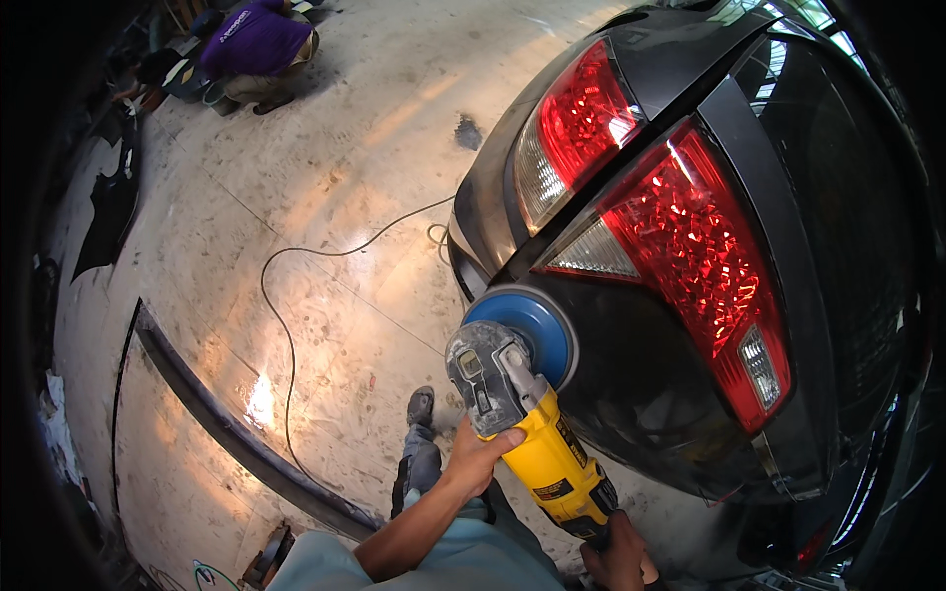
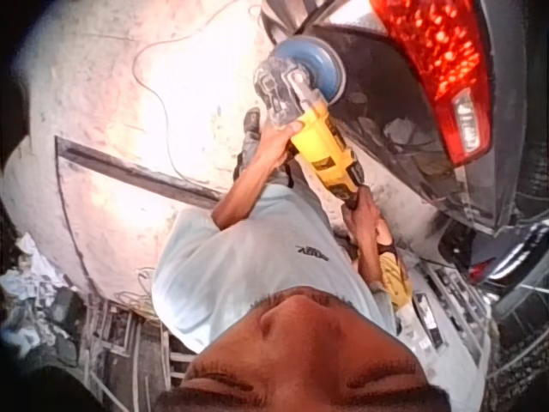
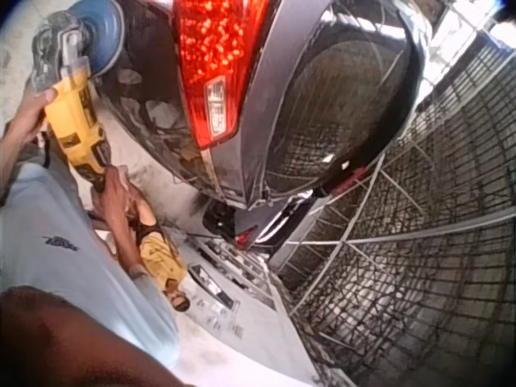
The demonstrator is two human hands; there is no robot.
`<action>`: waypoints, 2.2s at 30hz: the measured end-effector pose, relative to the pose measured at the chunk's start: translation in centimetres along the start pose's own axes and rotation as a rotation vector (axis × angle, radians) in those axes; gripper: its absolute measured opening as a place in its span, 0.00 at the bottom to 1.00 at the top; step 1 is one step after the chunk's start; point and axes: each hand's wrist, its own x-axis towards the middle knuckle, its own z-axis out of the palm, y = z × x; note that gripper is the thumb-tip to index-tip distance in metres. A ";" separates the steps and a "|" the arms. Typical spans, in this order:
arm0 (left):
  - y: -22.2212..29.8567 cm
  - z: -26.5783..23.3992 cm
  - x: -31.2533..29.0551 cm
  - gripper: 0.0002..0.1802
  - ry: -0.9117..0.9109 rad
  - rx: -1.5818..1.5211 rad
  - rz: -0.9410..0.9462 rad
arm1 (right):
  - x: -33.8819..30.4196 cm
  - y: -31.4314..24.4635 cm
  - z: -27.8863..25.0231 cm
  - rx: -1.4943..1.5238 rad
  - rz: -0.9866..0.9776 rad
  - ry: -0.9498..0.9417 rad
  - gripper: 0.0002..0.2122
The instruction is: The person sands the rear bumper of a car using an electric sander after applying a filler by hand.
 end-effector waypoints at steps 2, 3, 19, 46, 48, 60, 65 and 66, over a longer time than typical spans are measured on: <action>-0.8 -1.2 -0.2 0.30 0.016 0.048 0.036 | -0.4 3.8 2.8 0.024 0.003 -0.156 0.21; -1.6 -2.3 -0.3 0.33 0.028 0.123 0.040 | -0.6 5.2 4.3 0.033 -0.012 -0.163 0.21; -0.4 -4.8 1.7 0.38 0.048 0.307 0.166 | 2.2 6.2 12.9 0.240 0.033 -0.046 0.19; 1.6 -3.6 2.5 0.32 0.016 0.260 0.209 | 3.4 4.0 11.9 0.230 -0.043 0.032 0.18; 1.6 -3.7 2.7 0.32 0.008 0.272 0.214 | 3.3 3.8 11.9 0.231 -0.025 0.027 0.18; 2.0 -3.2 2.8 0.36 -0.014 0.272 0.200 | 3.3 3.6 11.8 0.243 -0.016 0.032 0.19; 1.9 -3.1 2.6 0.36 0.000 0.275 0.207 | 3.3 3.6 11.7 0.224 -0.026 0.048 0.18; 1.9 -3.1 2.6 0.36 0.006 0.274 0.205 | 3.4 3.5 11.5 0.228 -0.029 0.045 0.18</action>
